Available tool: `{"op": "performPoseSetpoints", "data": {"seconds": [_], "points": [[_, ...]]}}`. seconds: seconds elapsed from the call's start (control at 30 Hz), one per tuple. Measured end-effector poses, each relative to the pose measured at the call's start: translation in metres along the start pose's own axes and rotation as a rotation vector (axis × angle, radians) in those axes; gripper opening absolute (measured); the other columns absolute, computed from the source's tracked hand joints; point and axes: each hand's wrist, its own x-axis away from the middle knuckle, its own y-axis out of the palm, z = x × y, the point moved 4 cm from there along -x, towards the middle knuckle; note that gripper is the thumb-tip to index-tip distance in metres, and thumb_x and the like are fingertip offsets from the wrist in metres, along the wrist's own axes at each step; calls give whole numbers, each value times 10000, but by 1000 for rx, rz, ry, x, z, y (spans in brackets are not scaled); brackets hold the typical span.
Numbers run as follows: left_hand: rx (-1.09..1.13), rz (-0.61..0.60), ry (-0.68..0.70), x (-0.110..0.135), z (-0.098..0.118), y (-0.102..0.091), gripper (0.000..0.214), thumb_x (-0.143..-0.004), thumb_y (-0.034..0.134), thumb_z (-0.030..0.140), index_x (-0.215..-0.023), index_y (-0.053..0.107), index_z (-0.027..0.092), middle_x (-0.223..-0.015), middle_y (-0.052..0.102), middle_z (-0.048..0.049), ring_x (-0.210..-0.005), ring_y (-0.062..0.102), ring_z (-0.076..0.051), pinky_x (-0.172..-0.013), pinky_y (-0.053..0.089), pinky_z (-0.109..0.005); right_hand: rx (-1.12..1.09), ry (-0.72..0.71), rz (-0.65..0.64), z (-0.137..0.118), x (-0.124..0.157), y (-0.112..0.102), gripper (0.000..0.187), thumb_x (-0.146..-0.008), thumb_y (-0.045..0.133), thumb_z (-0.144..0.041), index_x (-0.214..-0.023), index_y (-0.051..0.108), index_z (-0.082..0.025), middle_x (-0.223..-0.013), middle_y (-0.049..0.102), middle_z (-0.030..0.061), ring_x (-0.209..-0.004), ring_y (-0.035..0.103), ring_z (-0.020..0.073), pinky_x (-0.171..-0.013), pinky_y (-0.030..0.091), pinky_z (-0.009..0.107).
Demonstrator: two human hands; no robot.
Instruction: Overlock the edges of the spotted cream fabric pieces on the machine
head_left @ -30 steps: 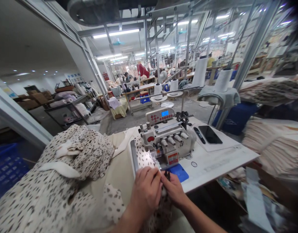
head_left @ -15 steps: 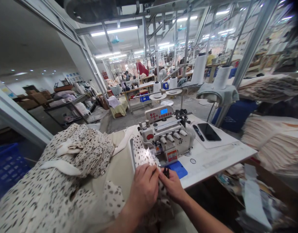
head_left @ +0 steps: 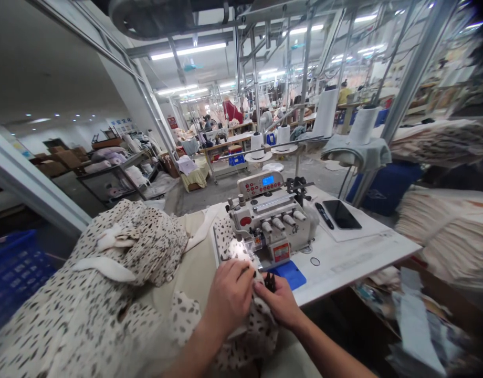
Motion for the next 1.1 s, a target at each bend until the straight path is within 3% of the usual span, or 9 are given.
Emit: {"op": "performPoseSetpoints", "data": {"seconds": [0.2, 0.37, 0.6, 0.97, 1.1], "points": [[69, -50, 89, 3, 2, 1, 259, -916, 529, 124, -1139, 650, 174, -1135, 655, -104, -1092, 578, -246, -983, 475, -436, -2, -2, -28, -4, -1, 2, 309, -785, 787, -456, -866, 750, -160, -807, 716, 34, -738, 605, 203, -719, 498, 308], [40, -50, 46, 1, -3, 0, 249, -925, 529, 143, -1142, 644, 185, -1160, 645, -110, -1116, 563, -268, -971, 472, -456, 24, -14, -39, -4, -2, 3, 281, -823, 749, -431, -876, 742, -155, -822, 712, 38, -753, 603, 208, -740, 495, 322], [109, -61, 76, -1, -6, 6, 239, -933, 521, 123, -1135, 642, 161, -1056, 661, -98, -1017, 586, -227, -917, 523, -402, 28, -8, -24, 2, -1, 0, 280, -820, 755, -436, -840, 746, -157, -773, 705, 24, -714, 597, 188, -716, 489, 300], [110, -10, -6, -6, -19, 9, 270, -930, 548, 171, -1187, 627, 194, -1212, 669, -103, -1172, 590, -249, -1051, 504, -461, -38, 70, 65, 1, -3, -4, 374, -807, 757, -518, -889, 779, -153, -807, 759, 71, -726, 648, 210, -734, 523, 327], [52, -69, -18, -6, -32, 13, 322, -937, 562, 224, -1254, 599, 186, -1331, 631, -111, -1270, 556, -268, -1102, 463, -513, -8, 76, 65, 3, -3, -3, 392, -793, 765, -520, -901, 777, -143, -799, 757, 76, -705, 645, 212, -706, 521, 328]]}}
